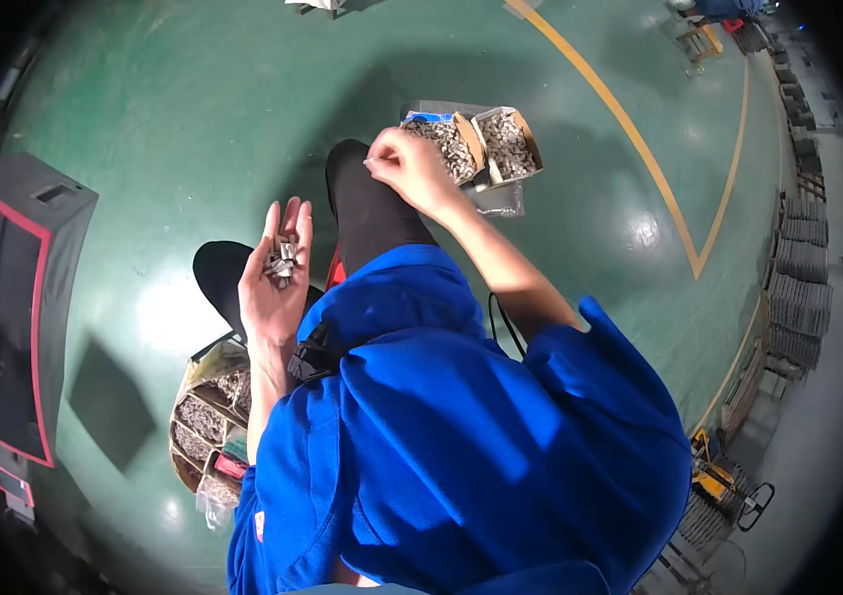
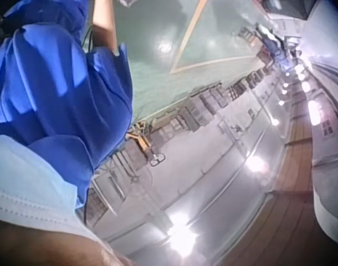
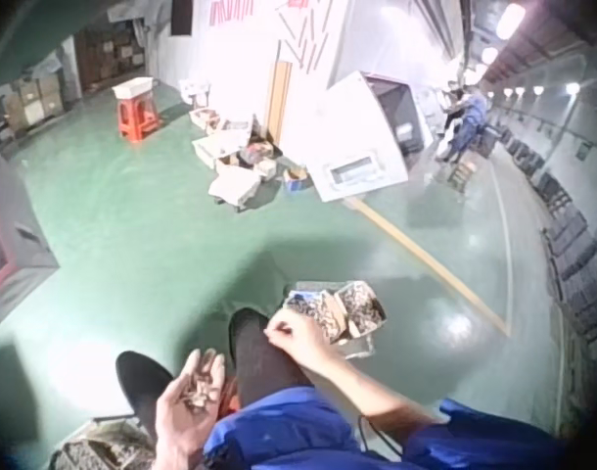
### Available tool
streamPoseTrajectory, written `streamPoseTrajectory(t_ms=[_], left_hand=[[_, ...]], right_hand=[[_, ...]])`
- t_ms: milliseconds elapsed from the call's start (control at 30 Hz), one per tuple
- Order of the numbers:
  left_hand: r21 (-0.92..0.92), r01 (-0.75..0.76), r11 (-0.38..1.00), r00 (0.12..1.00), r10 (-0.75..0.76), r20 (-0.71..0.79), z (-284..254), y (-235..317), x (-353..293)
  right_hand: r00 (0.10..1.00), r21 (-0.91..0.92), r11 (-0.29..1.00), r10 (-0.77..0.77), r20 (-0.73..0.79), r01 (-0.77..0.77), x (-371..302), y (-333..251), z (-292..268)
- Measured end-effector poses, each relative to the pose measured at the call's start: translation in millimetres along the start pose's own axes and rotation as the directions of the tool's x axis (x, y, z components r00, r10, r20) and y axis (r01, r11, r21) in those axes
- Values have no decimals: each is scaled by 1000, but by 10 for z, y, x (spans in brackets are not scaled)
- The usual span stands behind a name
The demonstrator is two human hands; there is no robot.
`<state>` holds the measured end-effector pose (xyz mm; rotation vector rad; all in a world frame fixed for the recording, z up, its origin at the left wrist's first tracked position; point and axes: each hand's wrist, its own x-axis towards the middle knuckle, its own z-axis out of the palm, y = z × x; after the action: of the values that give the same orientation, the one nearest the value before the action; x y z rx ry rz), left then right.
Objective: Assembling small metal pins or fasteners into a large metal enclosure on a factory floor.
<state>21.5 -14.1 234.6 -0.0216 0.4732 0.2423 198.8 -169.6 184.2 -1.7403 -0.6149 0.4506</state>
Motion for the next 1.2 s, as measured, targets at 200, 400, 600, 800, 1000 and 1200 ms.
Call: streamPoseTrajectory(t_ms=[200,400,600,800,1000,1200], left_hand=[[-236,62,970,995,-40,96,4,-23,34],[-184,22,983,978,16,206,32,-59,12],[-154,12,988,958,32,284,120,-66,-77],[-176,28,984,944,32,329,147,-68,-97],[-173,5,985,924,61,377,121,-41,-125],[-196,-51,979,927,119,355,100,-35,-170]], right_hand=[[950,34,994,112,-292,-107,-107,610,-929],[922,-139,979,89,-376,-151,66,805,-1106],[957,-575,801,-7,-290,-169,165,727,-1037],[983,-235,959,-173,-56,156,77,-686,-291],[783,-194,805,-439,441,561,-133,-1323,351],[753,-296,728,-442,487,618,-172,-1291,514]])
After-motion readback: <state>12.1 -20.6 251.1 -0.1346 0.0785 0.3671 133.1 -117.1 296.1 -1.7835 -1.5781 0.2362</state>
